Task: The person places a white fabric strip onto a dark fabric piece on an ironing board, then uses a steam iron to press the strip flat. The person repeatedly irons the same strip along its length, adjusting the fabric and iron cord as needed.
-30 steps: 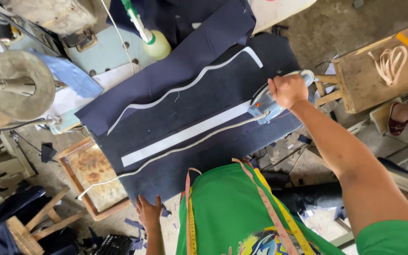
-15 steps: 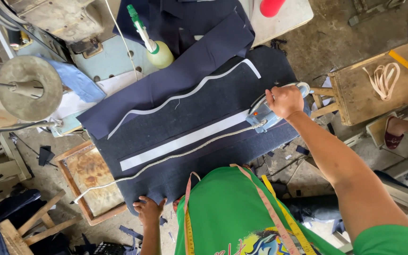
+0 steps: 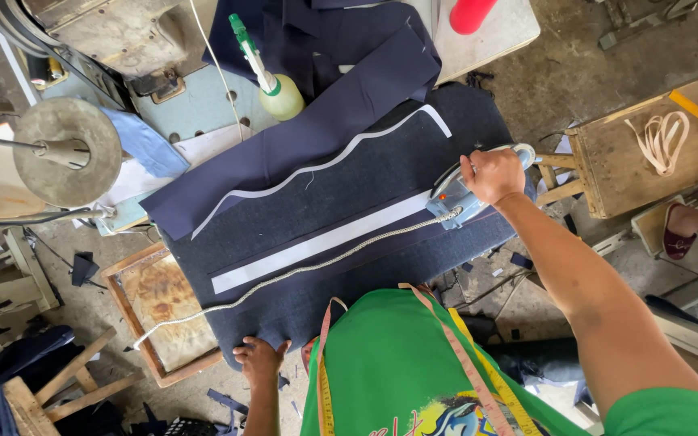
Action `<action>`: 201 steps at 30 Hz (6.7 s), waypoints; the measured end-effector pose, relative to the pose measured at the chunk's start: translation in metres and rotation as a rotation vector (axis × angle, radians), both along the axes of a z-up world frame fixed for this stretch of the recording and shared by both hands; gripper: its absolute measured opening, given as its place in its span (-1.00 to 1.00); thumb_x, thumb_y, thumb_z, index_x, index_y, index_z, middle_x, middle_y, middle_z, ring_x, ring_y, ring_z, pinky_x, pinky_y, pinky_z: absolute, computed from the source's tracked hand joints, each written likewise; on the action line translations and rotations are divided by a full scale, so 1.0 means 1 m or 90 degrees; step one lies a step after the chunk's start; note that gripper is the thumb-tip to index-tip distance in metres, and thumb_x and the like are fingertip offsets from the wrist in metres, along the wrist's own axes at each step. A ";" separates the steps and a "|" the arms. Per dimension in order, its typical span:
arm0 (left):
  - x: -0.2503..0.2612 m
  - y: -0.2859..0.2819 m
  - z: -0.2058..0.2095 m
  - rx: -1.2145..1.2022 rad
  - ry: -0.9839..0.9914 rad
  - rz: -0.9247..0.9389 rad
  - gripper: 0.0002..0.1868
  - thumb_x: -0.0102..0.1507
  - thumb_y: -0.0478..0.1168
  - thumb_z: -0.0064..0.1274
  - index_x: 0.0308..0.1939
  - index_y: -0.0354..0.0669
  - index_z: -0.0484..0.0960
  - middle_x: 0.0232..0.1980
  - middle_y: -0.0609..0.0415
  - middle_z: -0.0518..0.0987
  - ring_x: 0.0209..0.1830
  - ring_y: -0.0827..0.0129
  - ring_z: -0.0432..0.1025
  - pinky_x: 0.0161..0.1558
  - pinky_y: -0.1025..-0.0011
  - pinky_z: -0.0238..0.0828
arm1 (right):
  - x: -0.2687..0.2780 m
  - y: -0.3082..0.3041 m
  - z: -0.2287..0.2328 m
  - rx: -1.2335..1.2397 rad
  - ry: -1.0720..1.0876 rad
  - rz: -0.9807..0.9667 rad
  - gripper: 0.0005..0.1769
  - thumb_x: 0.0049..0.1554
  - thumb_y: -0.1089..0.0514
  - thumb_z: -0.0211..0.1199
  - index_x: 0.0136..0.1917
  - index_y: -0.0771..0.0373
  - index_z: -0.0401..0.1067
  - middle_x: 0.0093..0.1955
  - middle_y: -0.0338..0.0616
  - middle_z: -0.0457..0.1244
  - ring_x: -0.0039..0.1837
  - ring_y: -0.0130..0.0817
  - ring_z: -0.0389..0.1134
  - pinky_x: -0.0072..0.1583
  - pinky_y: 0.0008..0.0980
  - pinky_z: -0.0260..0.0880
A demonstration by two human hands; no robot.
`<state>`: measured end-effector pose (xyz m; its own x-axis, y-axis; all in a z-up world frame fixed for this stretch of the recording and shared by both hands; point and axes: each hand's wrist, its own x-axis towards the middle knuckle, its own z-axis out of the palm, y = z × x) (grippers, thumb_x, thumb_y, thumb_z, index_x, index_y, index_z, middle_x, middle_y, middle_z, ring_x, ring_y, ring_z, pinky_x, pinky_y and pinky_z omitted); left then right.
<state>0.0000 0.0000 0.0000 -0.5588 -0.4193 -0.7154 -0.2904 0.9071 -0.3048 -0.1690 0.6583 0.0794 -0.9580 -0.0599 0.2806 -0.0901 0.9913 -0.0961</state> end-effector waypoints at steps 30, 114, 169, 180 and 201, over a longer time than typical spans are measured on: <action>-0.007 0.002 0.003 0.009 -0.018 0.038 0.50 0.14 0.58 0.19 0.66 -0.45 -0.25 0.63 -0.71 -0.15 0.66 -0.48 -0.12 0.40 -0.09 0.39 | -0.001 0.000 -0.007 0.025 0.007 -0.025 -0.36 0.41 -0.01 0.23 -0.50 0.08 0.24 -0.62 -0.28 -0.05 -0.55 -0.24 -0.04 -0.35 -0.24 0.16; -0.100 0.066 0.101 0.455 0.308 -0.202 -0.31 0.34 0.07 0.05 0.46 -0.23 0.38 0.47 -0.24 0.46 0.52 -0.06 0.33 0.43 0.02 0.33 | -0.065 0.003 0.220 -0.544 -0.360 -0.108 -0.31 0.53 -0.16 0.06 -0.43 0.08 0.28 -0.57 -0.26 0.12 -0.51 -0.48 0.04 -0.25 -0.36 0.20; -0.204 0.075 0.065 0.340 0.552 -0.479 -0.43 0.38 -0.22 -0.04 0.49 -0.27 0.50 0.57 -0.26 0.36 0.50 -0.26 0.31 0.25 -0.11 0.46 | 0.020 -0.241 0.212 -0.310 0.115 0.286 -0.41 0.28 -0.16 0.27 -0.47 0.08 0.21 -0.61 -0.26 0.00 -0.49 -0.22 0.19 -0.23 -0.26 0.31; -0.215 0.005 0.032 0.177 0.315 -0.530 -0.38 0.44 -0.08 -0.18 0.63 0.04 0.31 0.63 0.07 0.33 0.41 0.06 0.41 0.22 -0.05 0.44 | 0.081 -0.262 0.175 -0.319 0.037 0.105 -0.65 0.16 -0.05 0.46 -0.35 0.10 0.46 -0.54 -0.19 0.23 -0.41 -0.15 0.38 -0.17 -0.21 0.44; -0.173 -0.085 0.267 0.935 0.444 -0.258 -0.51 0.31 -0.26 0.19 0.34 -0.22 0.61 0.20 -0.24 0.67 0.16 -0.14 0.59 0.15 -0.04 0.55 | 0.031 -0.488 0.149 -0.157 0.007 0.199 -0.58 0.34 -0.18 0.15 -0.28 0.01 0.42 -0.52 -0.22 0.29 -0.38 -0.13 0.42 -0.15 -0.18 0.44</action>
<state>-0.1732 -0.0855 0.2670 -0.8143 0.5759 0.0724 0.3129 0.3305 0.8904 -0.1380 0.1699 0.2281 -0.9014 -0.2774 0.3325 -0.3858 0.8633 -0.3254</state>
